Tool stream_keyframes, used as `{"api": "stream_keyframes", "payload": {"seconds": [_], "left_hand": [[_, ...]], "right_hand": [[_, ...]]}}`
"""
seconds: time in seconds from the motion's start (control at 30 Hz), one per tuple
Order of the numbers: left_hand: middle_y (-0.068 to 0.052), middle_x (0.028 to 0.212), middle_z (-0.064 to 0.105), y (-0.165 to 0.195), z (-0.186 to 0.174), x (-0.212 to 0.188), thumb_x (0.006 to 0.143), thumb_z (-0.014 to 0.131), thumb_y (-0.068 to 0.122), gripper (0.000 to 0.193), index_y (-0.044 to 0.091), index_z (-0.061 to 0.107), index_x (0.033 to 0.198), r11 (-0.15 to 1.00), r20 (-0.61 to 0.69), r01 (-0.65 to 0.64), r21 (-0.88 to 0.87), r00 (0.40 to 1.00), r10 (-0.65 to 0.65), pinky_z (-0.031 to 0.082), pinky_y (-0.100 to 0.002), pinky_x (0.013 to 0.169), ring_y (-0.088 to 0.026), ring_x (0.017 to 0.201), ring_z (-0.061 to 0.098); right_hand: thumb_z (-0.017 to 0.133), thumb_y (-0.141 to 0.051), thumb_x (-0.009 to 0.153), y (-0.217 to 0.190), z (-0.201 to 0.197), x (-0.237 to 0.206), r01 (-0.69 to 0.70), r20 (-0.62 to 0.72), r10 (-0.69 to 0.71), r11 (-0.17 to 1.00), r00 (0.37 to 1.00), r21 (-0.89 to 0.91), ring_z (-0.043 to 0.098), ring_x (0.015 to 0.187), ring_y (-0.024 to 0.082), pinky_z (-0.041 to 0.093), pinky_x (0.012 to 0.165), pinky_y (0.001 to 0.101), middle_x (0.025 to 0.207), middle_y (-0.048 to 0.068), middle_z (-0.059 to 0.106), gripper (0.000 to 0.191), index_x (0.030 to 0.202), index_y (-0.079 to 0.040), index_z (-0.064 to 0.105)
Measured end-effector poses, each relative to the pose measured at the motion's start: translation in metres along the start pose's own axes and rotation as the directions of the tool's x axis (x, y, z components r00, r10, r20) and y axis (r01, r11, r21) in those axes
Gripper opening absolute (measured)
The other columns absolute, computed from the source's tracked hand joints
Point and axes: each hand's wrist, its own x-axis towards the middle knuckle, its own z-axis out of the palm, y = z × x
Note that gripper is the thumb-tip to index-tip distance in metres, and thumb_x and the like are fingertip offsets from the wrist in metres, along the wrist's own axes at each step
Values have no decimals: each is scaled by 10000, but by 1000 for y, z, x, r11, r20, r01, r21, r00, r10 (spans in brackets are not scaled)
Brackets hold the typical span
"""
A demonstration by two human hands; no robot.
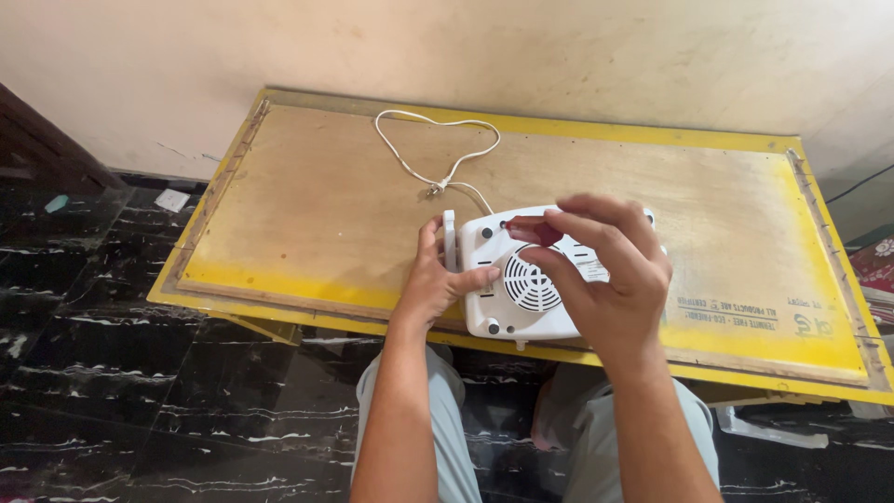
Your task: The person sits on the floor at a low table and uses a red screwdriver to unscrew screws from the base of a white electric mixer base. They flip the unit over, remove the base cover, handle the internal drive coupling, then reposition the cover and drive the screws back in with the screwdriver.
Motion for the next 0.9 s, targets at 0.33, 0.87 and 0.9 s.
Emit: {"api": "stream_keyframes", "payload": {"seconds": [0.33, 0.87, 0.9], "left_hand": [[-193, 1425, 566, -3, -2, 1, 512, 967, 332, 1252, 86, 282, 1531, 1000, 14, 15, -5, 1000, -15, 500, -416, 1068, -300, 1300, 585], [-211, 1438, 549, -2, -2, 2, 484, 973, 347, 1287, 68, 277, 1530, 999, 0, 26, 44, 1000, -26, 486, -419, 1091, -313, 1316, 578], [-216, 1430, 550, -3, -2, 2, 471, 973, 352, 1304, 69, 269, 1531, 998, -6, 39, 47, 999, -39, 494, -421, 1084, -317, 1309, 583]], "right_hand": [[632, 138, 956, -3, -9, 7, -42, 205, 25, 996, 979, 78, 759, 1087, 229, 635, 917, 320, 1183, 113, 735, 298, 1168, -44, 736], [929, -78, 727, -2, 3, 1, 2, 2, -2, 997, 1000, -72, 713, 963, 248, 568, 800, 332, 1060, 143, 701, 432, 1086, -9, 699], [907, -79, 710, -3, 0, 3, 34, 30, -32, 996, 999, -87, 706, 990, 281, 563, 811, 347, 1095, 172, 705, 453, 1097, 8, 690]]}}
